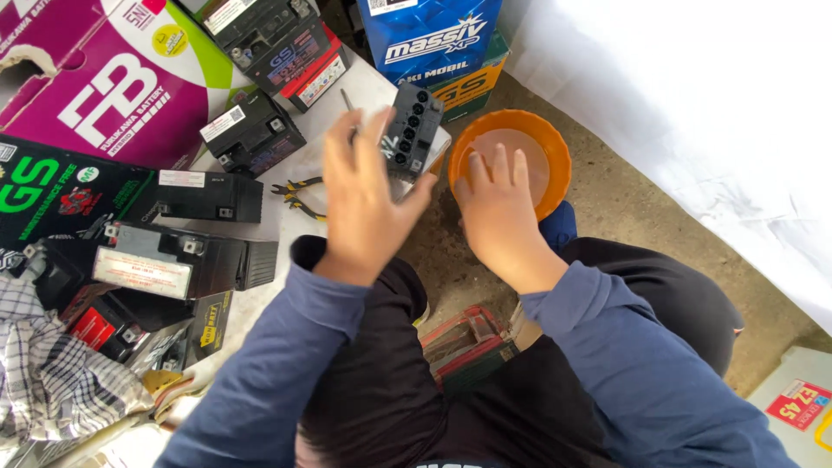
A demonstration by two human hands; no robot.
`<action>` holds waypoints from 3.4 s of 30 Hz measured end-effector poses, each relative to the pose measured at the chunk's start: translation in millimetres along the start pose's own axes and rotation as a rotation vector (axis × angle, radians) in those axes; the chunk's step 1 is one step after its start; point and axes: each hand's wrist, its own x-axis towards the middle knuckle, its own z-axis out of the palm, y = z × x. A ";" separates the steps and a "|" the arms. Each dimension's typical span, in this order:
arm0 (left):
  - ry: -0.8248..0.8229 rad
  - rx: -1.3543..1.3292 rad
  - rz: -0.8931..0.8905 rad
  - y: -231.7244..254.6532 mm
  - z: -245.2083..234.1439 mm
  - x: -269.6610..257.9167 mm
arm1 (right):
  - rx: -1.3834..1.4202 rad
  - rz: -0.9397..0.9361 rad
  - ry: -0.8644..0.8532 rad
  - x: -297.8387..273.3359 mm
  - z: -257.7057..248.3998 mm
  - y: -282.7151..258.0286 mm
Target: Cleaning and inspecting lead-acid batteries using a bucket of solution, a screwdriver, and a cloth.
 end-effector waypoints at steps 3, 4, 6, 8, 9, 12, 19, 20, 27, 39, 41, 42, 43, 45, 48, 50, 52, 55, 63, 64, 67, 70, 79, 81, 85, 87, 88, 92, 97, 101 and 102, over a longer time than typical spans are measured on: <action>-0.054 0.079 0.157 11.5 2.1 -5.3 | -0.180 -0.038 0.110 -1.0 33.0 -15.7; -0.052 0.081 0.154 11.6 4.3 -6.3 | -0.182 -0.042 0.111 -2.5 32.3 -20.9; -0.133 0.226 0.277 11.5 8.6 -7.8 | -0.144 -0.097 0.092 -5.3 30.7 -31.3; -0.136 0.288 0.318 5.2 17.5 -5.6 | -0.246 -0.105 0.061 0.8 26.1 -31.2; -0.141 0.348 0.360 2.1 22.5 -4.3 | -0.346 -0.112 0.027 3.9 24.1 -30.8; -0.193 0.365 0.325 -7.2 19.1 6.4 | -0.222 -0.090 0.167 11.8 28.7 -18.9; -0.159 0.289 0.318 4.6 17.5 5.0 | -0.230 -0.076 -0.063 11.8 27.1 -38.4; -0.178 0.296 0.328 6.0 17.0 3.9 | -0.256 -0.088 -0.084 12.4 26.3 -38.5; -0.164 0.297 0.436 4.6 27.2 -7.5 | -0.192 -0.212 -0.114 -0.5 14.4 -43.9; -0.279 0.060 -0.080 -68.3 -41.0 -16.3 | 0.046 -0.279 0.017 14.6 23.9 -20.0; -0.347 0.215 -0.105 -122.1 -28.5 -48.1 | 0.095 -0.270 -0.028 13.5 21.5 -17.0; -0.408 0.377 -0.128 -149.8 -23.5 -63.5 | 0.143 -0.263 -0.066 14.5 19.2 -16.3; -0.408 0.378 -0.132 -157.8 -19.7 -69.4 | 0.142 -0.267 -0.067 15.3 19.3 -15.9; -0.629 0.352 -0.302 -173.4 -12.3 -81.2 | 0.148 -0.274 -0.117 16.1 19.5 -15.4; -0.704 0.384 -0.283 -173.3 -15.5 -77.2 | 0.255 -0.253 -0.153 7.5 2.4 -18.5; -0.699 0.371 -0.262 -174.1 -15.5 -79.9 | 0.540 -0.214 -0.143 -9.6 -20.6 -26.9; -0.691 0.358 -0.233 -175.2 -15.5 -78.5 | 0.823 -0.165 -0.123 -14.4 -17.8 -35.9; -0.697 0.347 -0.236 -175.3 -15.9 -82.9 | 1.710 -0.153 -0.162 -14.8 16.0 -55.4; -0.621 0.341 -0.176 -175.8 -16.4 -85.1 | 2.483 -0.195 -0.808 -5.8 18.3 -96.4; -0.621 0.340 -0.174 -175.8 -17.1 -86.2 | 2.484 -0.194 -0.805 -2.3 16.8 -96.7; -0.491 0.353 -0.085 -171.6 -18.9 -86.8 | 2.469 -0.201 -0.824 7.3 15.8 -95.5; -0.337 0.334 -0.038 -160.3 -26.4 -82.2 | 2.495 -0.253 -0.864 16.4 17.5 -95.3; -0.092 0.183 0.005 -116.1 -43.7 -50.7 | 2.796 -0.449 -0.693 28.2 -1.6 -110.5; -0.079 0.181 0.039 -110.9 -46.5 -45.9 | 2.799 -0.449 -0.556 26.8 -15.4 -126.8; -0.069 0.092 0.059 -67.5 -62.2 -19.5 | 2.477 -0.419 -0.278 10.4 -35.7 -112.4; -0.048 -0.073 0.054 -43.7 -68.9 -8.6 | 1.791 -0.346 0.419 -1.7 -53.5 -77.9; -0.054 -0.074 0.052 -28.7 -72.6 -3.8 | 1.795 -0.341 0.417 -9.8 -57.7 -58.1; -0.139 -0.334 0.028 18.6 -70.8 11.0 | 1.018 -0.275 0.709 -34.2 -60.1 19.1; -0.246 -0.517 0.048 49.5 -28.6 22.7 | 0.732 -0.303 0.640 -56.4 -38.9 76.3; -0.367 -0.685 0.014 51.4 24.6 26.2 | 0.993 -0.018 0.475 -62.0 -28.4 97.4; -0.426 -0.750 -0.007 50.8 36.5 27.2 | 0.978 0.081 0.411 -61.2 -25.3 102.0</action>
